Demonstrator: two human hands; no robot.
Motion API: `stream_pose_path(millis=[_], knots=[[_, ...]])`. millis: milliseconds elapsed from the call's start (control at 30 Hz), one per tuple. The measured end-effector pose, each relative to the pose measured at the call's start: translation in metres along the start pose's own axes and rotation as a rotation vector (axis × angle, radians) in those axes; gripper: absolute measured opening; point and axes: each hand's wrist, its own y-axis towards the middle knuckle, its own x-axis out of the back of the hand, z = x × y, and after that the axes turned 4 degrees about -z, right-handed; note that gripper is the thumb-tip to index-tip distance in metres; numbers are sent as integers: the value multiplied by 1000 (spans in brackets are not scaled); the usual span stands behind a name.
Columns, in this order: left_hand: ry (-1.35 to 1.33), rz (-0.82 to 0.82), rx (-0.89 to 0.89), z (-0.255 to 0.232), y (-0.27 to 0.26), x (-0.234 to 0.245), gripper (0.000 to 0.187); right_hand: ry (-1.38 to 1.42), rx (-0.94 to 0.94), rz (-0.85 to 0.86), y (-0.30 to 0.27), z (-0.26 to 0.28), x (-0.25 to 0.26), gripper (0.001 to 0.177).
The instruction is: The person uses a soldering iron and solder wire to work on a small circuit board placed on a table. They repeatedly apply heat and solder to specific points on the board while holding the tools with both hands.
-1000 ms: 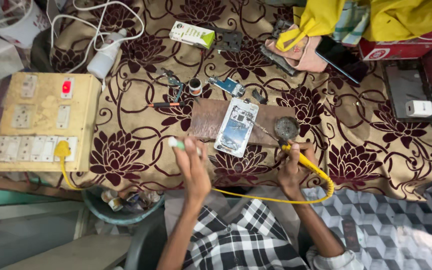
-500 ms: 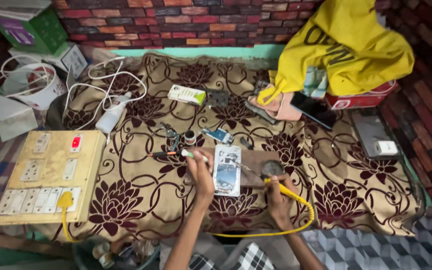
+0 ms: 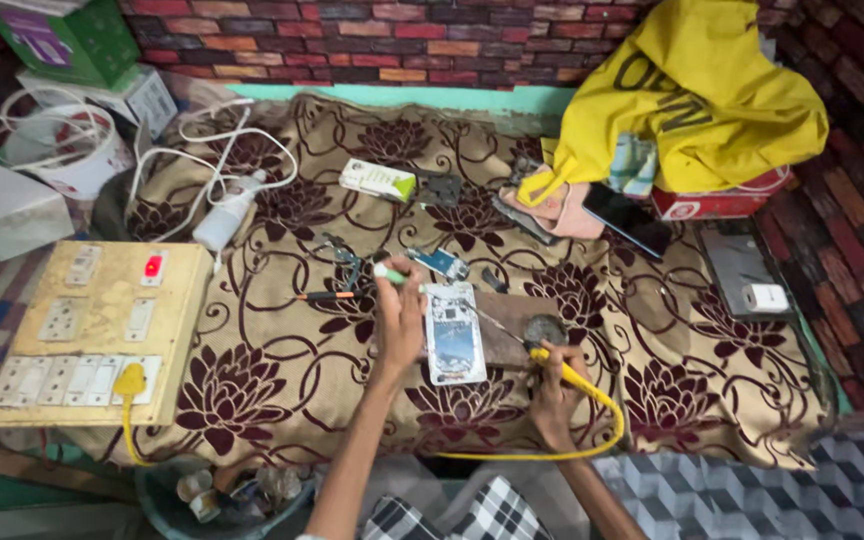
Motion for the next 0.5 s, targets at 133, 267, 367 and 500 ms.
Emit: stream_pose_path(millis=[133,267,367,500], knots=[[84,-1,-244,-1,3,-2,46,-22,-68,25,1,0,-2,32],[187,19,-314,-1,2,-1,46,-43,-44,49,-3,2,-4,29],[247,25,-389,3,-5,0,42,-2,-38,62,-8,4,-4,26],[358,14,-509,15,-4,-1,37,-105,2,10,-5,4,-4,27]])
